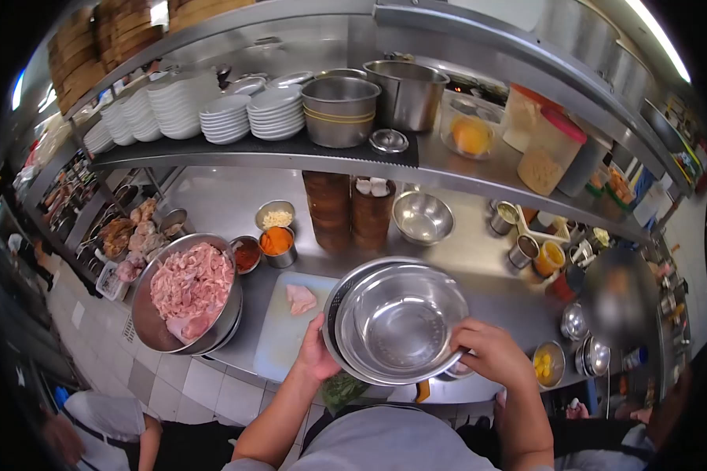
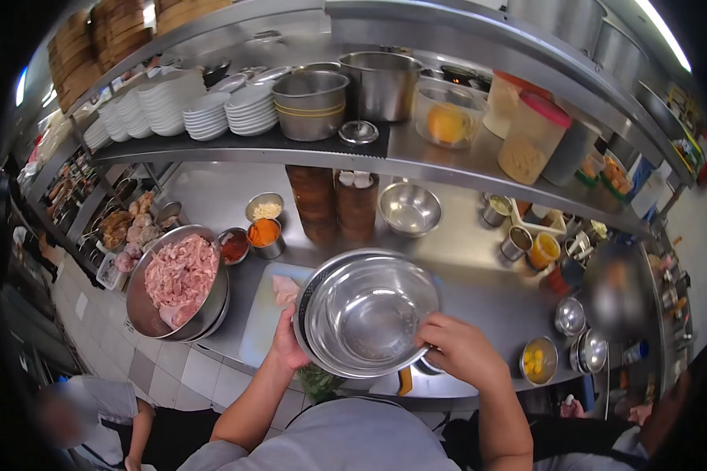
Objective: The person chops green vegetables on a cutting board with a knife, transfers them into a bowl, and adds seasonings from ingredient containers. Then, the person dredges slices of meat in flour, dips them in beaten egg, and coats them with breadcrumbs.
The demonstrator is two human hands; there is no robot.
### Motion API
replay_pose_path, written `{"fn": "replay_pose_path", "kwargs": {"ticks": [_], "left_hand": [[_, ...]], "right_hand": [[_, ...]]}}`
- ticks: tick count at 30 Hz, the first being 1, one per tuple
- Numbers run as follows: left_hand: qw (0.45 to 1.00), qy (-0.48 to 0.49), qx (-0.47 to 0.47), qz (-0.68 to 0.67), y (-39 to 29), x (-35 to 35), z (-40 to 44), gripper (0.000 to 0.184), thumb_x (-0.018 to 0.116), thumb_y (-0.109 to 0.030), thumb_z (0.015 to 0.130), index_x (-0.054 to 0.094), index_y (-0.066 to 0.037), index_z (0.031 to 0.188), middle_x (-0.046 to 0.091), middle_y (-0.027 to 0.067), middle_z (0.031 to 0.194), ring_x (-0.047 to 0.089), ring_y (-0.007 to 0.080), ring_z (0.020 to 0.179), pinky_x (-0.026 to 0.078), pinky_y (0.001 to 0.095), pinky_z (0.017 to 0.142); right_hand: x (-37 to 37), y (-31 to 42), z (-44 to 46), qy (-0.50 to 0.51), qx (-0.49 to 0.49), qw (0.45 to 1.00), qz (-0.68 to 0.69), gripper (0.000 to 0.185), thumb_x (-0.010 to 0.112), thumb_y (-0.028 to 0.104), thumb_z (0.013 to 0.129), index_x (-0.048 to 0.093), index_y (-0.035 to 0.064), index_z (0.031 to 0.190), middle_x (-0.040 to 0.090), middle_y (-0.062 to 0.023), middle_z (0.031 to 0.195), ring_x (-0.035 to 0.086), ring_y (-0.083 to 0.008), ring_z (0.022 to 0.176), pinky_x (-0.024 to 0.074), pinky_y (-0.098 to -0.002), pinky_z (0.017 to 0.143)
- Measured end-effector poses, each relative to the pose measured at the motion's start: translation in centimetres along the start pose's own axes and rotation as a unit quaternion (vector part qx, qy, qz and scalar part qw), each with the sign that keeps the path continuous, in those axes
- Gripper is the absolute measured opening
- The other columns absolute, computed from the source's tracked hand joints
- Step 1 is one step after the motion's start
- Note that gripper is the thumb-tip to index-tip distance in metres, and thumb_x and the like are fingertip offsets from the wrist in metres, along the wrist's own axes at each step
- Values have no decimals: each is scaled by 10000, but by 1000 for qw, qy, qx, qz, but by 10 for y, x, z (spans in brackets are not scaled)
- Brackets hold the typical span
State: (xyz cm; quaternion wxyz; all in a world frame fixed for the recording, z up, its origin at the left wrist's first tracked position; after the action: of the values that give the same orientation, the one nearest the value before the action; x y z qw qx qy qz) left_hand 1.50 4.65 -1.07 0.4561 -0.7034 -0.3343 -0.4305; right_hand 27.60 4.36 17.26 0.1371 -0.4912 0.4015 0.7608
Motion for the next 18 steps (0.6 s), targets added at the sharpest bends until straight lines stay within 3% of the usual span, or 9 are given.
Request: {"fn": "replay_pose_path", "kwargs": {"ticks": [2,6,9,13,15,18], "left_hand": [[999,-27,-12,31,5,-15,-3,655,539,-514,855,531,-52,1320,577,147,1312,557,313,1189,407,491,1052],[998,-52,-37,10,9,-53,4,644,489,-464,853,506,-36,1333,575,170,1304,566,327,1179,435,488,1026],[996,-74,-29,42,11,-57,7,658,485,-469,852,493,-33,1345,568,180,1309,566,333,1179,432,493,1028],[995,-80,-46,45,14,-67,17,699,499,-488,846,454,-28,1369,505,184,1377,499,339,1252,373,510,1074],[995,-78,-49,42,16,-66,18,714,508,-502,840,445,-29,1372,489,177,1393,467,341,1280,342,512,1095],[996,-83,-38,23,16,-59,21,662,500,-511,846,504,-61,1331,527,158,1360,500,336,1246,379,515,1064]], "right_hand": [[14,3,-1,80,34,996,-5,182,730,39,735,641,69,891,638,-66,940,649,-235,838,522,-345,703],[33,-3,13,115,54,989,71,208,770,62,709,647,67,876,637,-61,912,642,-238,804,515,-331,672],[14,-1,16,86,44,992,84,207,767,111,727,644,81,891,641,-51,911,631,-268,821,509,-346,703],[-36,4,-1,-6,78,990,117,244,782,72,680,641,33,875,623,-75,862,627,-221,822,498,-333,698],[-68,3,-22,-132,15,990,54,254,766,18,624,630,28,838,619,-70,850,616,-200,819,482,-311,713],[-108,-4,-65,-311,32,949,41,229,678,-85,609,579,45,770,591,-90,871,570,-187,808,449,-283,729]]}}
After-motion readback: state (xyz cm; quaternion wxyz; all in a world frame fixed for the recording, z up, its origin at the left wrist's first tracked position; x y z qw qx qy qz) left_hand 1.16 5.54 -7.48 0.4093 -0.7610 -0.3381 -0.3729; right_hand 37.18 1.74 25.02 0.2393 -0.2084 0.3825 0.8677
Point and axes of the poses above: each hand's wrist, its own z-axis towards the middle knuckle, its own x-axis out of the palm, y = z × x, the point moved 5 cm from there along z, towards the middle knuckle
